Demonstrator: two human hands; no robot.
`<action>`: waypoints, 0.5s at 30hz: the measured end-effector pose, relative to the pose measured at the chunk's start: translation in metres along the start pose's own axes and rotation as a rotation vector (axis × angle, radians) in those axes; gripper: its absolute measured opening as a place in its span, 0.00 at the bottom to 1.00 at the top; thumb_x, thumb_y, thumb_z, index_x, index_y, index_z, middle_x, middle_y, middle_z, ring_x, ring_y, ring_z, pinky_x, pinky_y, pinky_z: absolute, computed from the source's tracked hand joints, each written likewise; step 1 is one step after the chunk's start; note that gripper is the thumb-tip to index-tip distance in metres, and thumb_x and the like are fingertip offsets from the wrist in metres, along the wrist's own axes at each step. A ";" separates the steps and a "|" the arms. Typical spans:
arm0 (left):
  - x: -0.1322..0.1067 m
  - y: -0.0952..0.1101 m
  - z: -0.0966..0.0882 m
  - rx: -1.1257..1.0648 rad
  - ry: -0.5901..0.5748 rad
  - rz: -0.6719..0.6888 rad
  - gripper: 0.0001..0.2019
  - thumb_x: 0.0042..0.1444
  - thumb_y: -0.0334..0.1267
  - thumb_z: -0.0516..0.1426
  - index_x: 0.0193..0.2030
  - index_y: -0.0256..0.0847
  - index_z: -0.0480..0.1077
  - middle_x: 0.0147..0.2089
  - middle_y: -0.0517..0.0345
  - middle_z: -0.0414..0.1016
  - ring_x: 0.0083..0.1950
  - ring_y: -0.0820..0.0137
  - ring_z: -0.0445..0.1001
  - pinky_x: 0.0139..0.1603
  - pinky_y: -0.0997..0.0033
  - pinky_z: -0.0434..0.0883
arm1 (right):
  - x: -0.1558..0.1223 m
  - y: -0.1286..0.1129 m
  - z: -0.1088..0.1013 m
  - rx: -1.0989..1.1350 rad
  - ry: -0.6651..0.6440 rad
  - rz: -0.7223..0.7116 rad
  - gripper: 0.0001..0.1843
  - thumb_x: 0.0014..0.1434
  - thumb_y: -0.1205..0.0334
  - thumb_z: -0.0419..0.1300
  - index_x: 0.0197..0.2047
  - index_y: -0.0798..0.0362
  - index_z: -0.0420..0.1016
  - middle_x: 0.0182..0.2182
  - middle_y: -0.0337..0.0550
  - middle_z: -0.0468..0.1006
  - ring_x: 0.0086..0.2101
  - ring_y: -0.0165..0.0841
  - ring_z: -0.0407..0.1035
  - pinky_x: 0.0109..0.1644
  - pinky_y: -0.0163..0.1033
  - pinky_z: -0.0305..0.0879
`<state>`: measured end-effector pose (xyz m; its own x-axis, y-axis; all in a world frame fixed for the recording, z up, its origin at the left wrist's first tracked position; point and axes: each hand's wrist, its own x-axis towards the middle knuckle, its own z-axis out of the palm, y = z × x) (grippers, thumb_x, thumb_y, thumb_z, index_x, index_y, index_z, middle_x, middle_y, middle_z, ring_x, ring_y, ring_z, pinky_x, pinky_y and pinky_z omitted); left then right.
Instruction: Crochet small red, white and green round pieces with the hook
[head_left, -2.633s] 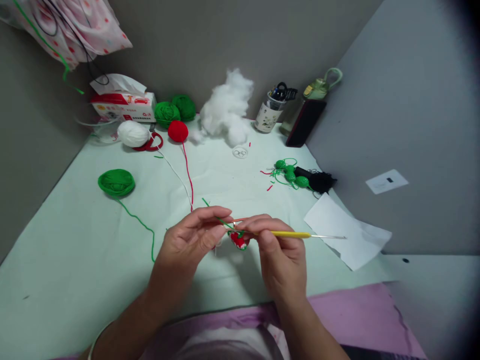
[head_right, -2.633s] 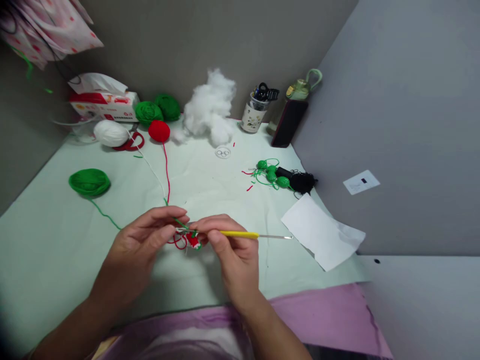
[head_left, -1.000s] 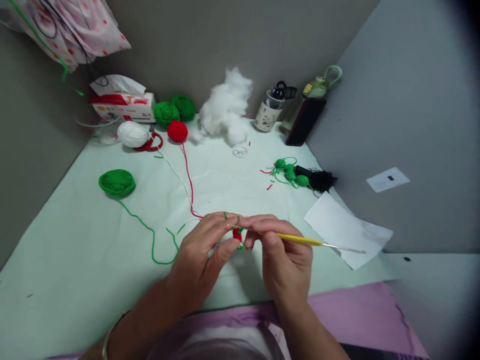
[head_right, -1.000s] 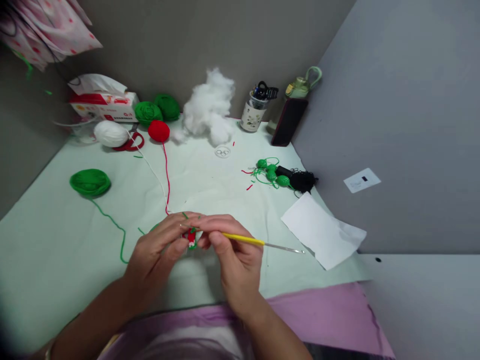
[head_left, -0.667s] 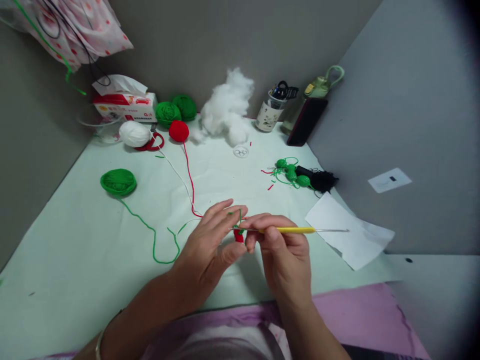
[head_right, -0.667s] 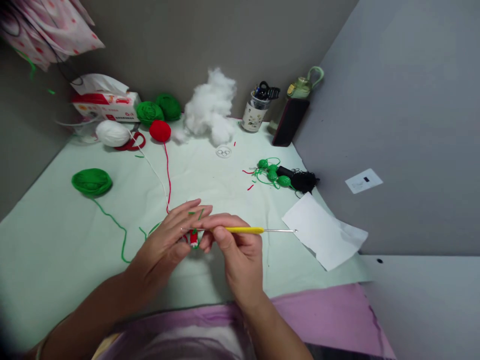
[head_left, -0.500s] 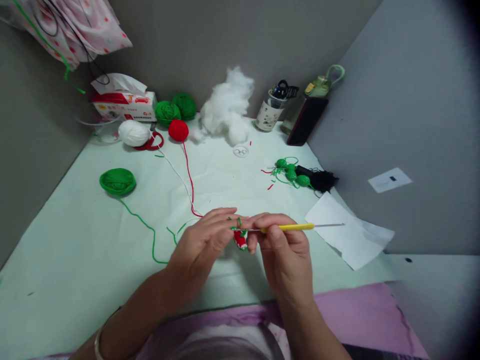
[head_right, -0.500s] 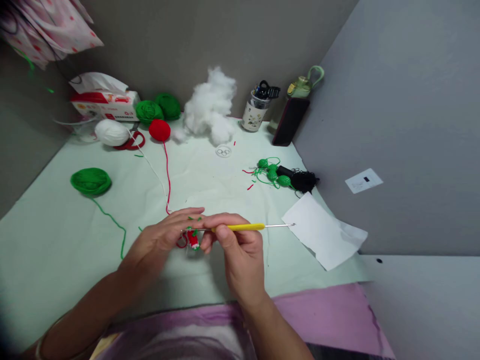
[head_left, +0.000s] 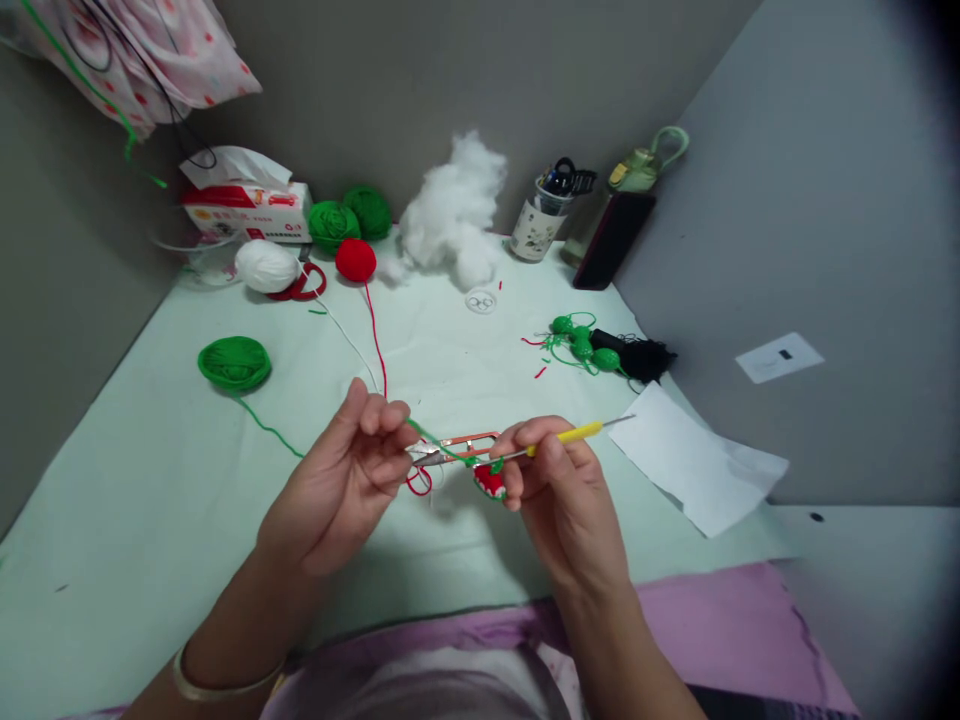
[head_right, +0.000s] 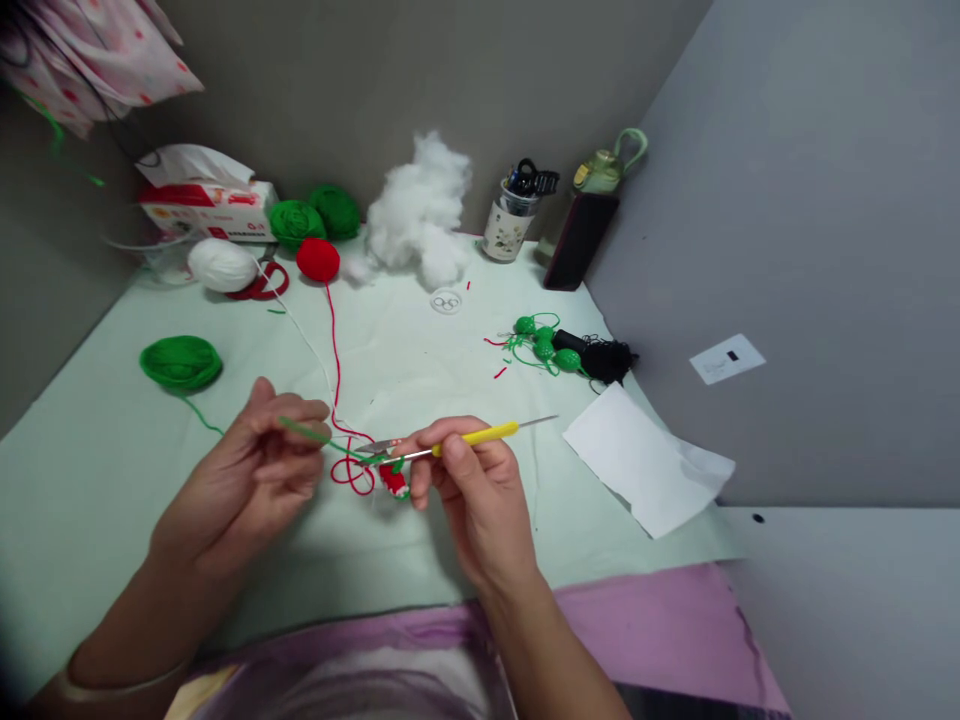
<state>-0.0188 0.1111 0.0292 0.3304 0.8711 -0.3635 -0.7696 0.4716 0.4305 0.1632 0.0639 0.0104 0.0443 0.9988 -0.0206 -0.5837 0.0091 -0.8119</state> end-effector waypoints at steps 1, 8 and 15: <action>-0.002 0.003 0.001 -0.008 -0.041 -0.009 0.21 0.70 0.36 0.61 0.22 0.37 0.71 0.25 0.64 0.73 0.21 0.82 0.72 0.17 0.89 0.64 | 0.000 0.000 0.000 0.004 0.005 0.008 0.09 0.64 0.51 0.71 0.36 0.47 0.86 0.32 0.38 0.87 0.23 0.21 0.72 0.28 0.25 0.70; -0.008 0.011 -0.009 0.502 -0.245 0.199 0.12 0.56 0.45 0.72 0.40 0.42 0.79 0.39 0.62 0.77 0.21 0.86 0.60 0.21 0.85 0.64 | 0.003 0.000 0.002 -0.010 0.024 0.026 0.10 0.62 0.51 0.72 0.35 0.48 0.86 0.31 0.39 0.86 0.22 0.24 0.69 0.27 0.29 0.70; -0.003 0.004 -0.012 0.908 -0.335 0.029 0.19 0.60 0.36 0.68 0.57 0.48 0.76 0.40 0.58 0.81 0.30 0.73 0.75 0.34 0.72 0.74 | 0.002 -0.001 0.002 -0.084 0.042 0.008 0.12 0.62 0.49 0.71 0.35 0.48 0.83 0.30 0.38 0.84 0.20 0.24 0.65 0.26 0.31 0.70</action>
<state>-0.0292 0.1081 0.0219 0.5652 0.8114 -0.1489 -0.1106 0.2534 0.9610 0.1621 0.0663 0.0129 0.0752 0.9959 -0.0502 -0.5146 -0.0043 -0.8574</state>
